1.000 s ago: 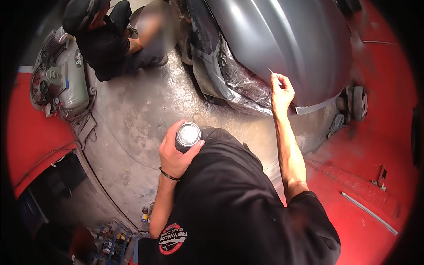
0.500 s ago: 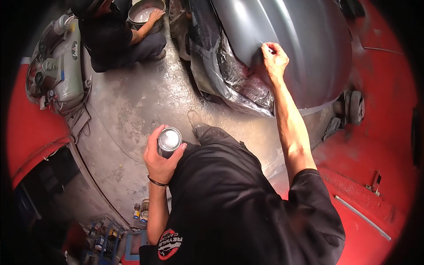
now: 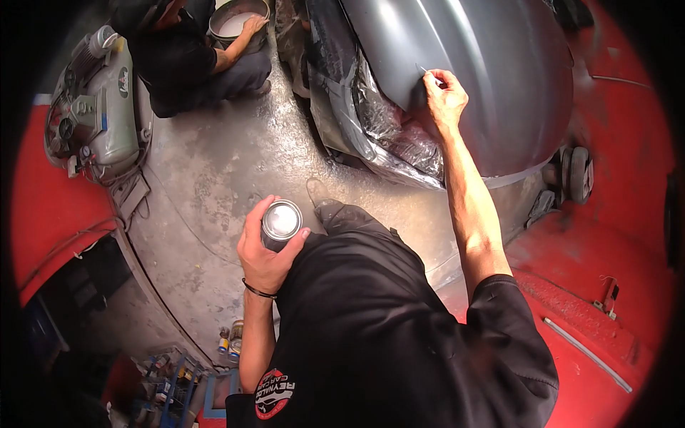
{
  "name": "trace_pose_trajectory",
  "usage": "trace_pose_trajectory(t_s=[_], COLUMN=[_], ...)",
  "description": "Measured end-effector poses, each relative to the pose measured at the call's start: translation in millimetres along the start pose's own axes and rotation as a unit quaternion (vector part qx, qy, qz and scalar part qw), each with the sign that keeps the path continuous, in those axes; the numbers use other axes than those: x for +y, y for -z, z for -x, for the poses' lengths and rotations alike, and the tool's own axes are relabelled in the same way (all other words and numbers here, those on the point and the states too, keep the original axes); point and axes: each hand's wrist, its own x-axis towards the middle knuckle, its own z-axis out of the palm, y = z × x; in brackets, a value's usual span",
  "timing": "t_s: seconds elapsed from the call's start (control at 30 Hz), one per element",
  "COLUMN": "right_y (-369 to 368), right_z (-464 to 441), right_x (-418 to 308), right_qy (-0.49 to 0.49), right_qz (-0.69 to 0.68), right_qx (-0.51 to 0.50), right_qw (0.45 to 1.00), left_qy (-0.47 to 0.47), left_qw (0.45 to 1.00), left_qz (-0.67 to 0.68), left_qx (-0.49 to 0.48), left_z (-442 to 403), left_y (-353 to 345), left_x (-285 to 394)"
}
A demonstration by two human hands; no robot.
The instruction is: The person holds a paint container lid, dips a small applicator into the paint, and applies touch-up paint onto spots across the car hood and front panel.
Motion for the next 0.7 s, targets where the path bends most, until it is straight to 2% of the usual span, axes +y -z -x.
trace_pose_trajectory(t_s=[0.53, 0.63, 0.7], right_y=[0.2, 0.1, 6.5], right_z=[-1.3, -2.8, 1.1], right_x=[-6.8, -2.1, -9.8], right_qy=[-0.021, -0.002, -0.028], right_qz=[0.028, 0.01, -0.008], right_qx=[-0.003, -0.003, 0.008], right_qw=[0.999, 1.0, 1.0], left_qy=[0.001, -0.004, -0.006], left_qw=[1.0, 1.0, 1.0], left_qz=[-0.006, -0.012, -0.011], left_qx=[-0.005, -0.006, -0.009], left_z=[-6.6, -10.8, -14.0], left_y=[5.2, 5.0, 5.2], left_x=[-9.4, -8.8, -5.4])
